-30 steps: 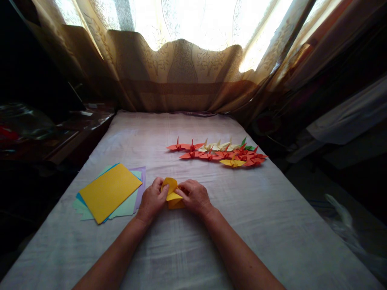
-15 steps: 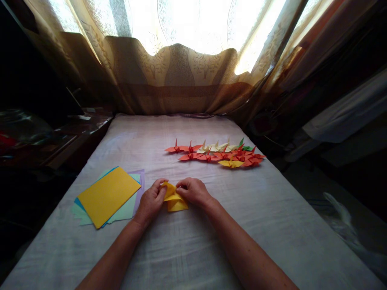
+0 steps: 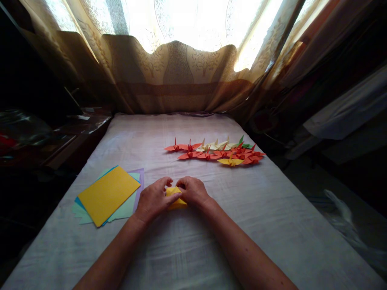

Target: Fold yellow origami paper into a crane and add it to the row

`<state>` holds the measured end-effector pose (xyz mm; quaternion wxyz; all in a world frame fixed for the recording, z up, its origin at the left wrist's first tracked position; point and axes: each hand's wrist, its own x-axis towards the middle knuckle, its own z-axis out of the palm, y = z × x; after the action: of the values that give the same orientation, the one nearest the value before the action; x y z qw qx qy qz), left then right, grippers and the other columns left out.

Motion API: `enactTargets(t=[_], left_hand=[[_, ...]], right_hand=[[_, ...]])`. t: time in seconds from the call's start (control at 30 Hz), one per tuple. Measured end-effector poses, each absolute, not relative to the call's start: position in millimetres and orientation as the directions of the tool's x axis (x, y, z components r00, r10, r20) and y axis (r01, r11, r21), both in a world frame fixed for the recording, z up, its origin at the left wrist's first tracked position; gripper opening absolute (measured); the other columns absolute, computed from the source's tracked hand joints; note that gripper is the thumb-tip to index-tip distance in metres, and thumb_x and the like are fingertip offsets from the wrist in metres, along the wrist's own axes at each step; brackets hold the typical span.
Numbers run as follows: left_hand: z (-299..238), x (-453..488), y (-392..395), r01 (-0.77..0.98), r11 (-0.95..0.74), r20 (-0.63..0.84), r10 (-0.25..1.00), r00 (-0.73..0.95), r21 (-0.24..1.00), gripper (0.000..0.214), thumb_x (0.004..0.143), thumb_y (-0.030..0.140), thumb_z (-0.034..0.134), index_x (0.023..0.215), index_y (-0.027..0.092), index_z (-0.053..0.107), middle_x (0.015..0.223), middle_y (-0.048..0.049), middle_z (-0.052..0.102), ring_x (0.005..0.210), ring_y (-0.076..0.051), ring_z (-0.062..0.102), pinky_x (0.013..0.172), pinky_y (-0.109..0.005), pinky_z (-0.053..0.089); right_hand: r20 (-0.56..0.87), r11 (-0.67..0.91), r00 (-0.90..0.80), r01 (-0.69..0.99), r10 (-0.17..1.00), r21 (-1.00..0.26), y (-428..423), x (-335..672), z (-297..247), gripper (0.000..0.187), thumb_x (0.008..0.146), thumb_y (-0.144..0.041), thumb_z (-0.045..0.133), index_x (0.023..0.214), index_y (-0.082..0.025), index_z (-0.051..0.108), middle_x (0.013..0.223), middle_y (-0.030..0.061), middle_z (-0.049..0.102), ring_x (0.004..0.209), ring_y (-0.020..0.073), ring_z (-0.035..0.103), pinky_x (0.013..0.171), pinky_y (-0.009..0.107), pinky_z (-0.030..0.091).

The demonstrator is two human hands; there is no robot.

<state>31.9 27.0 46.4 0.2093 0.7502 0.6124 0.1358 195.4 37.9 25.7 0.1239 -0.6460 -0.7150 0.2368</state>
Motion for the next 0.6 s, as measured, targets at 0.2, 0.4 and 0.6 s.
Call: enactTargets(t=[0.2,0.4,0.6], left_hand=[[44.0,42.7,20.9,0.878,-0.283,0.04,0.956,0.291,0.387,0.035,0.083,0.044,0.068,0.109,0.022,0.063,0.109,-0.0046,0.071,0.1,-0.023,0.067,0.08,-0.029,0.048],[44.7,38.6,24.1,0.944,-0.196,0.017,0.98,0.198,0.267,0.022,0.095,0.038,0.053,0.104,0.024,0.066,0.097,-0.0034,0.075,0.089,-0.022,0.07,0.069,-0.027,0.044],[47.4,31.3,31.9,0.956,-0.111,-0.059,0.99,0.132,0.272,0.023,0.094,0.04,0.052,0.104,0.027,0.069,0.084,-0.0025,0.075,0.078,-0.021,0.07,0.062,-0.026,0.038]], right_hand=[[-0.116,0.048,-0.122,0.863,0.986,-0.504,37.8,195.8,20.8,0.017,0.083,-0.03,0.061,0.089,-0.03,0.077,0.088,-0.0012,0.076,0.08,0.0153,0.065,0.064,0.024,0.037],[-0.079,0.062,-0.12,0.853,0.99,-0.518,35.1,195.9,17.5,0.016,0.085,-0.032,0.061,0.089,-0.029,0.076,0.092,-0.0008,0.075,0.084,0.0147,0.065,0.068,0.024,0.038],[-0.066,0.07,-0.123,0.845,0.99,-0.531,34.3,195.7,17.5,0.012,0.084,-0.031,0.064,0.087,-0.028,0.075,0.089,-0.0015,0.074,0.082,0.0139,0.064,0.068,0.023,0.038]])
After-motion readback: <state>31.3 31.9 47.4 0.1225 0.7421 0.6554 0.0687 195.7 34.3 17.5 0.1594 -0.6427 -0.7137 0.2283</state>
